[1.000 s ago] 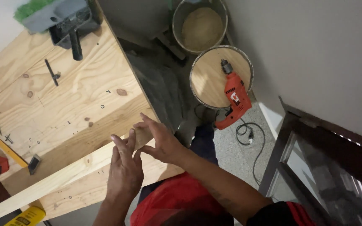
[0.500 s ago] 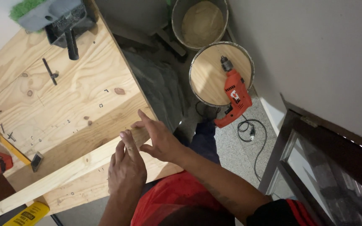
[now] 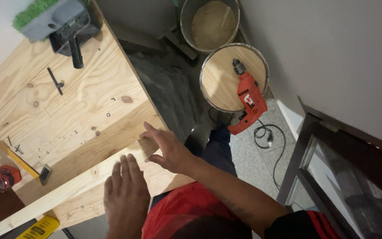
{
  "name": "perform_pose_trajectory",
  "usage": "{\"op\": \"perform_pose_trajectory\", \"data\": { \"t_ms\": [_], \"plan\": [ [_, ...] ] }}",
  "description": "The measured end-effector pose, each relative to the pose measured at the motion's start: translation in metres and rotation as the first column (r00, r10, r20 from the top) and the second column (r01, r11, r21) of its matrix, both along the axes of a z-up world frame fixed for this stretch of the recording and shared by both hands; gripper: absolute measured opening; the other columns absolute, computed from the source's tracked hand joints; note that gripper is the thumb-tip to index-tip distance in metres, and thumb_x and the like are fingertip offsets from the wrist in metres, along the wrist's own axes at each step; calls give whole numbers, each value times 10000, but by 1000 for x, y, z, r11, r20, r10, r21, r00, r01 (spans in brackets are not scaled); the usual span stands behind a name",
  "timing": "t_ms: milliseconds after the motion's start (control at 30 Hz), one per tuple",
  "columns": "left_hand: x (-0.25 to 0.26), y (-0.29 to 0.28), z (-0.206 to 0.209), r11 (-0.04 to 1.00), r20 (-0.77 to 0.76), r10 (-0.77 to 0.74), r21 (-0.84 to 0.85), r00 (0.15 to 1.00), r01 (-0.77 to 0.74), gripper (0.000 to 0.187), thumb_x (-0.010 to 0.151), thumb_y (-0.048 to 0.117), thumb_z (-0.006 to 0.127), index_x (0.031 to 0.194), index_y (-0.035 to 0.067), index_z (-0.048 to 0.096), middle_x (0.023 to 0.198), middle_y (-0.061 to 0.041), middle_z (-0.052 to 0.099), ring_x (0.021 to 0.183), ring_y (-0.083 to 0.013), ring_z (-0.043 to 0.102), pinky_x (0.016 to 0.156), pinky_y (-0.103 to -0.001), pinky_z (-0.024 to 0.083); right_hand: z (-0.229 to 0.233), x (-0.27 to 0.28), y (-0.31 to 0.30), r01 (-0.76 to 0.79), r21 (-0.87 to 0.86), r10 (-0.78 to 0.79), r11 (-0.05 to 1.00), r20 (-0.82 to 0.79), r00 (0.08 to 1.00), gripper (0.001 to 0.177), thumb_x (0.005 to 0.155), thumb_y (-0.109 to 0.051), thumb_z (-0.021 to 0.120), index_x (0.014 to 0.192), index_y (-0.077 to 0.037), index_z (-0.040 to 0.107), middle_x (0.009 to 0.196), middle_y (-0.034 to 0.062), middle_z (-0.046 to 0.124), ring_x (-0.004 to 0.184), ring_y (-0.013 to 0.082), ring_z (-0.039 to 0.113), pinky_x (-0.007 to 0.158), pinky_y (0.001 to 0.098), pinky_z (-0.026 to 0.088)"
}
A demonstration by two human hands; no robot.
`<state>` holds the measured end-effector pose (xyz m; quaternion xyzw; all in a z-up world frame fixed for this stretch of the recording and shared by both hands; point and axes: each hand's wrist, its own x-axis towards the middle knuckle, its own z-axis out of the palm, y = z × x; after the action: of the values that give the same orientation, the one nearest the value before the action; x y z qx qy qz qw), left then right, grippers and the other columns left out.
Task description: Assembling wooden structures by applying glue to edges and fastening pieces with a power drill.
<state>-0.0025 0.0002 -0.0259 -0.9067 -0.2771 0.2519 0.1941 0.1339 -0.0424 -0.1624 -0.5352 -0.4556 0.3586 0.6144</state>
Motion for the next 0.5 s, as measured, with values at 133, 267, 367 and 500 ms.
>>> {"op": "perform_pose_trajectory", "data": {
  "t_ms": [133,267,367,500],
  "plan": [
    [-21,18,-15,967,173,203,-193,964,-169,683,963,261,509,1562,-21,339,1646,-240,345,1561,-382,276,1187,-515,307,-4,-3,-5,-6,51,5,999,24,1000,628,1061,-379,573,1566,-66,370,1534,97,542,1417,289,551,1179,460,392],
    [-32,29,-34,898,80,330,-334,941,-287,828,941,246,484,1607,-54,95,1702,-265,45,1590,-375,-10,1253,-496,46,-12,-2,-2,62,163,-87,985,150,985,553,1039,-334,643,1477,-27,504,1489,157,578,1370,335,594,1157,471,475],
    [-31,23,-34,901,208,307,-378,928,-213,786,971,216,513,1581,-116,145,1676,-338,122,1576,-455,110,1240,-521,231,-17,-5,-5,46,152,-79,987,220,972,538,1047,-368,636,1477,-70,509,1522,141,558,1391,337,572,1144,473,444],
    [-28,22,-36,921,266,262,-355,928,-159,773,955,180,554,1556,-147,195,1647,-378,175,1556,-500,160,1239,-549,265,-15,-4,-2,48,176,-95,983,264,960,563,1045,-405,631,1488,-86,491,1481,145,583,1373,312,581,1133,493,426]
  ]
}}
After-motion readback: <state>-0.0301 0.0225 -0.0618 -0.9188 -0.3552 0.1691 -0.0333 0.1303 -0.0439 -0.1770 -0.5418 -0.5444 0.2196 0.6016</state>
